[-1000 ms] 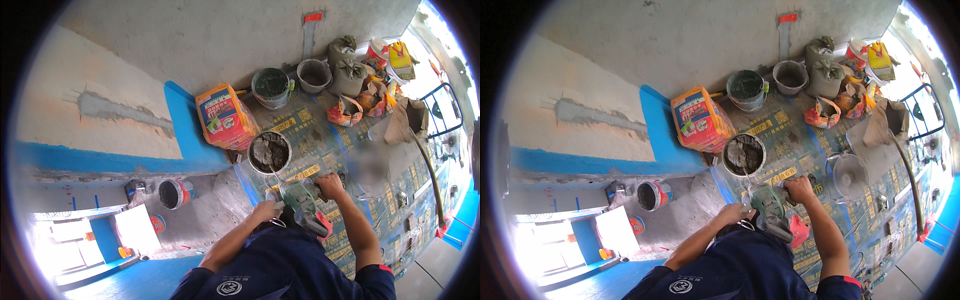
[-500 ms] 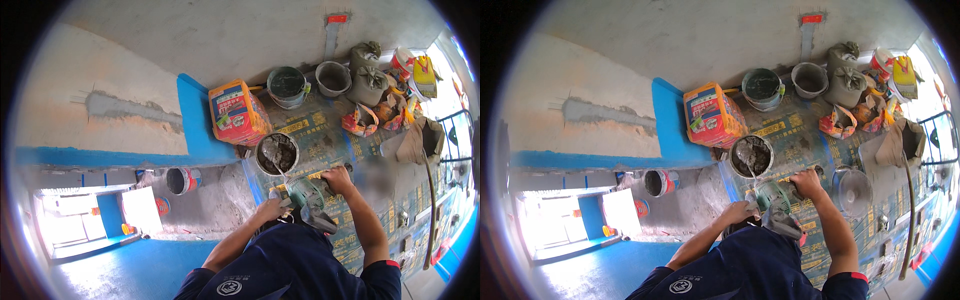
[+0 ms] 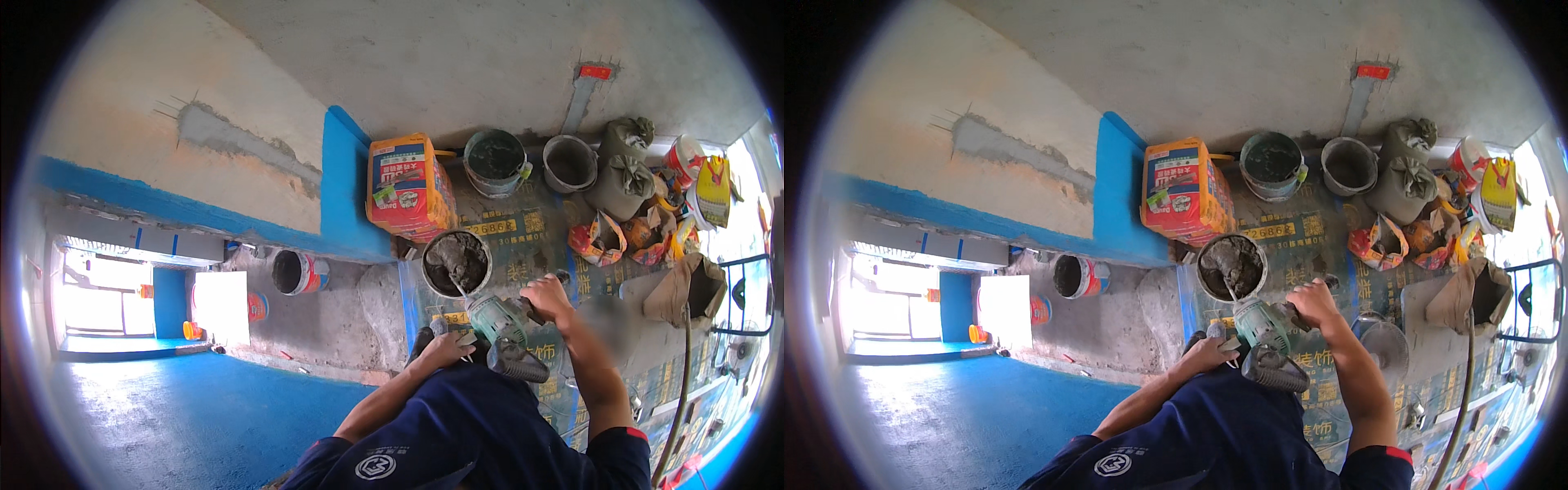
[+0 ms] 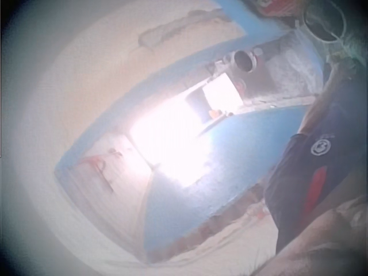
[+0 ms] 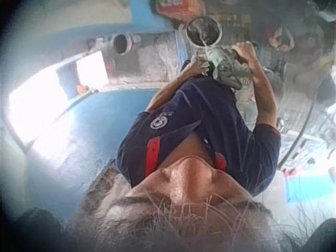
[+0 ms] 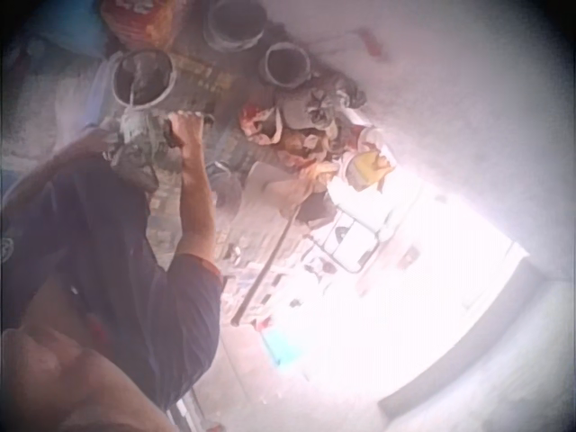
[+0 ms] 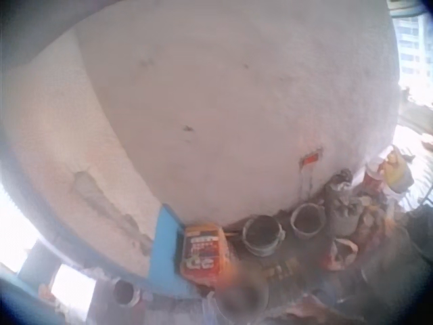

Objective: The person mixes cement in a bucket using a power mixer and then applies mortar to the back of a large tile using a trowel.

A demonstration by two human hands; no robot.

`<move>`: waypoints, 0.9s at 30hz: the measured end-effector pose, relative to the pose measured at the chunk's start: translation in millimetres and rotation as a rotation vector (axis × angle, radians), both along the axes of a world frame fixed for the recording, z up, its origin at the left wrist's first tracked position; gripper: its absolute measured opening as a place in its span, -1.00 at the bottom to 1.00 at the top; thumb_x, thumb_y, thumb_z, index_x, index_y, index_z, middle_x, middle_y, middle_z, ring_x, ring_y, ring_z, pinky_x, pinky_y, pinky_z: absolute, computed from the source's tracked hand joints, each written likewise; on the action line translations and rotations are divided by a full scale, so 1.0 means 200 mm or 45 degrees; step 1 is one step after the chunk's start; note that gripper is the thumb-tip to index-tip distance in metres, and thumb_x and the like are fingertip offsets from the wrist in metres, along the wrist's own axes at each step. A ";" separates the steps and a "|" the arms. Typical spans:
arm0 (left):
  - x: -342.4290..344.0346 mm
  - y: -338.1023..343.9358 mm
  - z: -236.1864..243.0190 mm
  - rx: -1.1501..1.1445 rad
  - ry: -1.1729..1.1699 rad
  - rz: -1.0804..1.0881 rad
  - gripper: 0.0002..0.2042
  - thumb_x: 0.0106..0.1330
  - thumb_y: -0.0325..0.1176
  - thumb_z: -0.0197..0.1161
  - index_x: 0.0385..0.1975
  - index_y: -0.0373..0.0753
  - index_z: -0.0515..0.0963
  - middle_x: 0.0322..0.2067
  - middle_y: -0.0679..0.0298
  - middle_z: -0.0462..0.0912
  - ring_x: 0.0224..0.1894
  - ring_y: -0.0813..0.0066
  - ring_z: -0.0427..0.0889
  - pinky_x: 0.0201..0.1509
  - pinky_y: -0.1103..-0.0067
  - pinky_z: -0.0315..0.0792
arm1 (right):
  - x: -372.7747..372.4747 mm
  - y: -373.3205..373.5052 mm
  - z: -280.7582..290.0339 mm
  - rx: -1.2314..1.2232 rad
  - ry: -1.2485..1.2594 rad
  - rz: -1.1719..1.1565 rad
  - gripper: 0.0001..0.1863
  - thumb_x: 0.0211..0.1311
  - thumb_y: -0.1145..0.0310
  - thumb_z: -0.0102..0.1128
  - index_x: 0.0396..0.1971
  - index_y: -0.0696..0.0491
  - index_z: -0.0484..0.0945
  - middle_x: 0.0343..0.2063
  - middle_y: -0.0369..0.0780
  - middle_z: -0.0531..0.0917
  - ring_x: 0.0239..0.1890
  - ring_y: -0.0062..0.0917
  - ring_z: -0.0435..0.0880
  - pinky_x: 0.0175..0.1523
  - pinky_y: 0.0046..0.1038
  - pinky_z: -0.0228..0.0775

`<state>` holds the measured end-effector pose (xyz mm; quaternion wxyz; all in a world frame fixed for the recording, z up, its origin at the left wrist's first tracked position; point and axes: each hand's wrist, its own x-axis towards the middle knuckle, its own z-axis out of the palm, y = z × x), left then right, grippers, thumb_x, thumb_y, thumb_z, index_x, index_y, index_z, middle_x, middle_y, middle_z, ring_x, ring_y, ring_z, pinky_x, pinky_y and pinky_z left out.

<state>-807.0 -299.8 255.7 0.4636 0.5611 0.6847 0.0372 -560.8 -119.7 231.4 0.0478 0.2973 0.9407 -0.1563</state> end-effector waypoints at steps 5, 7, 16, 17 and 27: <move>0.03 -0.02 -0.01 -0.093 0.013 0.163 -0.45 0.12 0.13 0.21 -0.31 -0.37 0.54 -0.34 -0.10 0.61 -0.20 -0.03 0.59 -0.12 0.28 0.44 | -0.04 0.07 -0.02 0.029 -0.038 0.066 -0.91 -0.04 0.35 0.06 -0.53 -0.14 0.55 -0.48 -0.30 0.62 -0.33 -0.45 0.63 -0.15 -0.34 0.25; 0.01 -0.07 -0.09 0.003 -0.001 0.183 -0.42 0.11 0.17 0.19 -0.28 -0.36 0.54 -0.35 -0.10 0.60 -0.22 -0.02 0.59 -0.15 0.28 0.45 | -0.08 0.08 -0.02 0.034 -0.014 0.094 -0.91 -0.03 0.35 0.05 -0.54 -0.14 0.55 -0.48 -0.31 0.62 -0.33 -0.46 0.63 -0.16 -0.34 0.25; -0.05 -0.02 0.06 0.144 -0.040 0.241 -0.48 0.09 0.10 0.25 -0.34 -0.35 0.55 -0.41 -0.08 0.61 -0.28 0.01 0.61 -0.22 0.29 0.46 | -0.19 0.16 0.08 0.101 -0.087 0.157 -0.85 0.04 0.36 0.00 -0.50 -0.20 0.57 -0.49 -0.33 0.62 -0.32 -0.48 0.63 -0.16 -0.36 0.26; -0.07 -0.01 0.08 0.139 0.034 0.207 -0.50 0.07 0.08 0.28 -0.33 -0.34 0.56 -0.42 -0.08 0.61 -0.29 0.00 0.61 -0.22 0.29 0.46 | -0.21 0.17 0.11 0.101 -0.104 0.159 -0.85 0.04 0.35 0.00 -0.49 -0.21 0.58 -0.49 -0.34 0.62 -0.32 -0.48 0.63 -0.16 -0.36 0.25; -0.45 0.03 -0.02 0.240 -0.098 0.156 -0.57 -0.01 -0.11 0.31 -0.17 -0.24 0.56 -0.30 0.01 0.62 -0.19 0.06 0.59 -0.09 0.32 0.46 | -0.53 0.18 0.30 0.051 -0.165 0.139 -0.92 -0.05 0.29 0.07 -0.52 -0.18 0.55 -0.52 -0.31 0.61 -0.35 -0.44 0.63 -0.20 -0.33 0.27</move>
